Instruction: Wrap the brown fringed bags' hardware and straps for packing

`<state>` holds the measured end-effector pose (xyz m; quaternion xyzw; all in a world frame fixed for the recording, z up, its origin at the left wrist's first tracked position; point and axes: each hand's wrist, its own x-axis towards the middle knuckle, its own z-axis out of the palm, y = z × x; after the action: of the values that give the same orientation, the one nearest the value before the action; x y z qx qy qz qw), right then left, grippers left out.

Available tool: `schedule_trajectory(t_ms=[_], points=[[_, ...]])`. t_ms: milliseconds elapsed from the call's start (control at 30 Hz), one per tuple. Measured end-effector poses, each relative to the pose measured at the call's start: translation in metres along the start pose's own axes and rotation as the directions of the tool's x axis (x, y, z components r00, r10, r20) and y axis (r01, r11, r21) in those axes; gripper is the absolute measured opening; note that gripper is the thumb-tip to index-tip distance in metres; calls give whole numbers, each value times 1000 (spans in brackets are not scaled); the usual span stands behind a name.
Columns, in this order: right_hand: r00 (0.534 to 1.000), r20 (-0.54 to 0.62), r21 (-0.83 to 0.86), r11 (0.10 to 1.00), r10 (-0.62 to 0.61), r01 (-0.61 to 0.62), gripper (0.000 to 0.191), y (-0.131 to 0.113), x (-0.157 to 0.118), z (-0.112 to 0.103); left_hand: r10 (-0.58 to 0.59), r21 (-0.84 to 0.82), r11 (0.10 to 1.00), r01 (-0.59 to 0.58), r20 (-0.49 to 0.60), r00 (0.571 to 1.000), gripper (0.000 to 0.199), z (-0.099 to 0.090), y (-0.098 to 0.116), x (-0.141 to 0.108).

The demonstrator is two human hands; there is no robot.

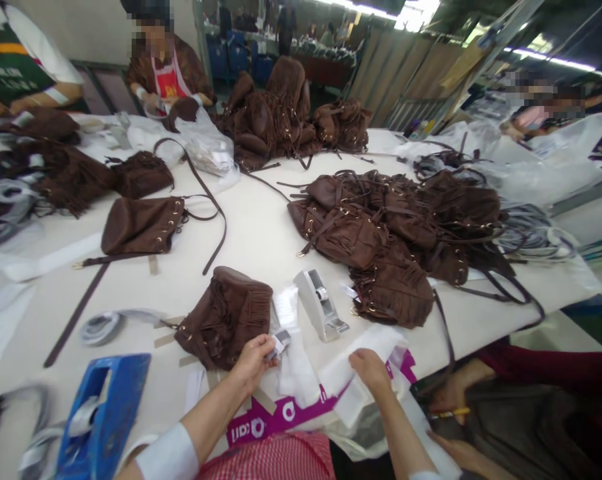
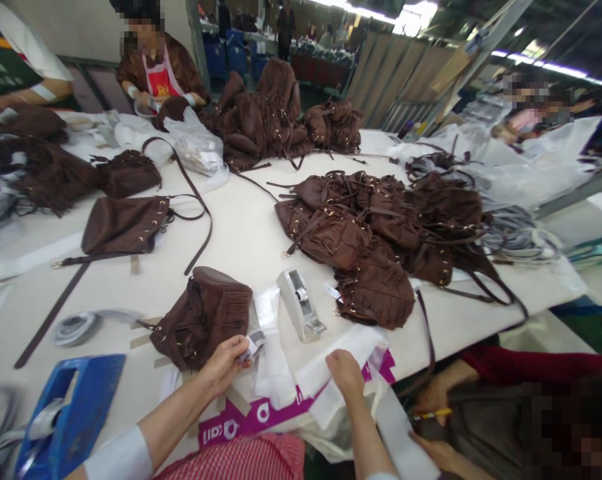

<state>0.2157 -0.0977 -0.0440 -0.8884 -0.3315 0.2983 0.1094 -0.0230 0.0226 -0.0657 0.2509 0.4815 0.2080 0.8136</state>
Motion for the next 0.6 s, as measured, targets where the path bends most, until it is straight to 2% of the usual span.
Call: schedule_trajectory(t_ms=[67, 167, 300, 433, 600], points=[[994, 42, 172, 981, -98, 89, 33, -17, -22, -2, 11, -7, 1000, -11, -15, 1000, 37, 3, -4, 2], [959, 90, 422, 883, -268, 207, 29, -54, -52, 9, 21, -12, 1000, -21, -26, 999, 36, 7, -8, 4], [937, 89, 561, 794, -338, 233, 30, -91, -65, 39, 32, -13, 999, -32, -14, 999, 37, 11, -8, 3], [947, 58, 576, 786, -316, 227, 29, -93, -58, 57, 49, -25, 998, -50, -6, 999, 38, 10, -6, -1], [956, 42, 562, 798, -290, 217, 30, -88, -55, 62, 37, -39, 999, -37, 5, 999, 39, 8, -3, -4]])
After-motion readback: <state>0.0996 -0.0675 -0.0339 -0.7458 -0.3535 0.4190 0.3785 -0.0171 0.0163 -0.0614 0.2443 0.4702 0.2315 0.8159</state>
